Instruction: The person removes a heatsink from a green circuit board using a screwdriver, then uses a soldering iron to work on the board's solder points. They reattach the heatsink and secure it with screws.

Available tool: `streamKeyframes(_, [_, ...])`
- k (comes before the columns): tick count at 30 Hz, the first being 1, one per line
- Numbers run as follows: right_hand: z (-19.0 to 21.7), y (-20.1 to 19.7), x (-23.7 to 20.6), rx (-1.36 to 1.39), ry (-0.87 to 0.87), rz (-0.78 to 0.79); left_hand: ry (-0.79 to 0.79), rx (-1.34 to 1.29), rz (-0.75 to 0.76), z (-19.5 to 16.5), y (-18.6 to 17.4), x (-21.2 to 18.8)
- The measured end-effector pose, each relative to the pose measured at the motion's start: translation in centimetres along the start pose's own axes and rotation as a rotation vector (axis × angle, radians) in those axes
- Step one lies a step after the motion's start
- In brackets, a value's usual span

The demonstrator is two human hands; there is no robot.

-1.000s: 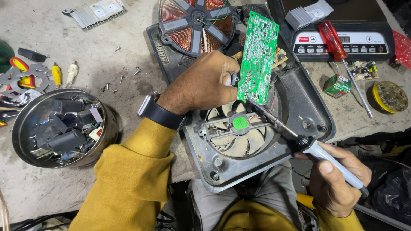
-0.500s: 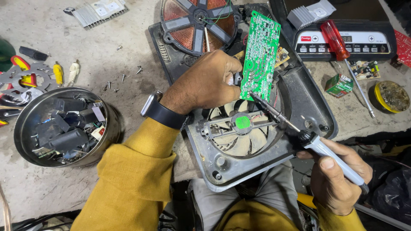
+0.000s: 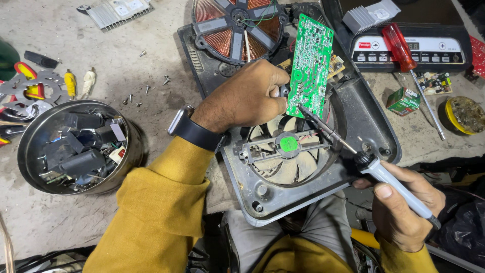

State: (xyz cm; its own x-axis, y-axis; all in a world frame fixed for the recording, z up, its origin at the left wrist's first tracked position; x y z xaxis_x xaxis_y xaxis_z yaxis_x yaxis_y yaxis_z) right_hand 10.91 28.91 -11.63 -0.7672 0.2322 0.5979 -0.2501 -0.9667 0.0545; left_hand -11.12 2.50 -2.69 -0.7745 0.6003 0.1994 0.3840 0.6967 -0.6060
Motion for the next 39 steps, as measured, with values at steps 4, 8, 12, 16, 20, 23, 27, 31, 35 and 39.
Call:
streamKeyframes(4, [-0.5, 0.1, 0.2, 0.123, 0.004, -0.028, 0.097, 0.005, -0.073, -0.5, -0.1, 0.0])
streamKeyframes(8, [-0.4, 0.2, 0.5, 0.165, 0.024, -0.031, 0.045, 0.004, -0.045, -0.3, 0.1, 0.1])
streamKeyframes(12, [-0.4, 0.3, 0.5, 0.140, 0.022, -0.046, 0.039, 0.012, -0.038, -0.7, 0.0, -0.1])
streamKeyframes(16, [-0.4, 0.1, 0.8, 0.171, 0.022, -0.064, 0.034, -0.002, -0.013, -0.7, 0.2, -0.2])
streamKeyframes(20, [-0.2, 0.0, 1.2, 0.192, 0.044, -0.080, 0.053, -0.043, 0.006, -0.3, 0.7, -0.3])
streamKeyframes(23, [0.1, 0.4, 1.2, 0.161, 0.031, -0.070, 0.190, -0.033, -0.076, -0.9, 0.8, -0.6])
streamKeyframes(27, [0.3, 0.9, 1.3, 0.152, 0.013, -0.068, 0.093, 0.028, -0.093, -0.7, 1.1, -0.6])
streamKeyframes(31, [0.3, 1.0, 1.4, 0.163, 0.014, -0.076, -0.114, 0.036, 0.026, -0.2, 1.3, -0.5])
streamKeyframes(35, [0.2, 0.9, 1.3, 0.163, 0.014, -0.074, 0.011, 0.059, -0.090, -1.7, 0.8, -1.1])
streamKeyframes(39, [0.2, 0.7, 1.1, 0.117, -0.016, -0.061, 0.019, 0.094, -0.156, -2.4, 0.8, -1.2])
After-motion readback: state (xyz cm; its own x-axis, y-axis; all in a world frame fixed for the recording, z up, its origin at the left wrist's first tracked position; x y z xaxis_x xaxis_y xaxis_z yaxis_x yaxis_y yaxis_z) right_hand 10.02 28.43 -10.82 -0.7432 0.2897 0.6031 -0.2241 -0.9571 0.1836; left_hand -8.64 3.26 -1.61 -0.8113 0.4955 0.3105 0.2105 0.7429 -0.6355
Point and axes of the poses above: each hand's wrist, its own x-axis towards the middle knuckle, its own y-axis out of the palm, z = x × y, the point moved 6 cm from there along x, towards the middle knuckle, and after that the axes turned 13 degrees about -y, right-handed, at the moved point
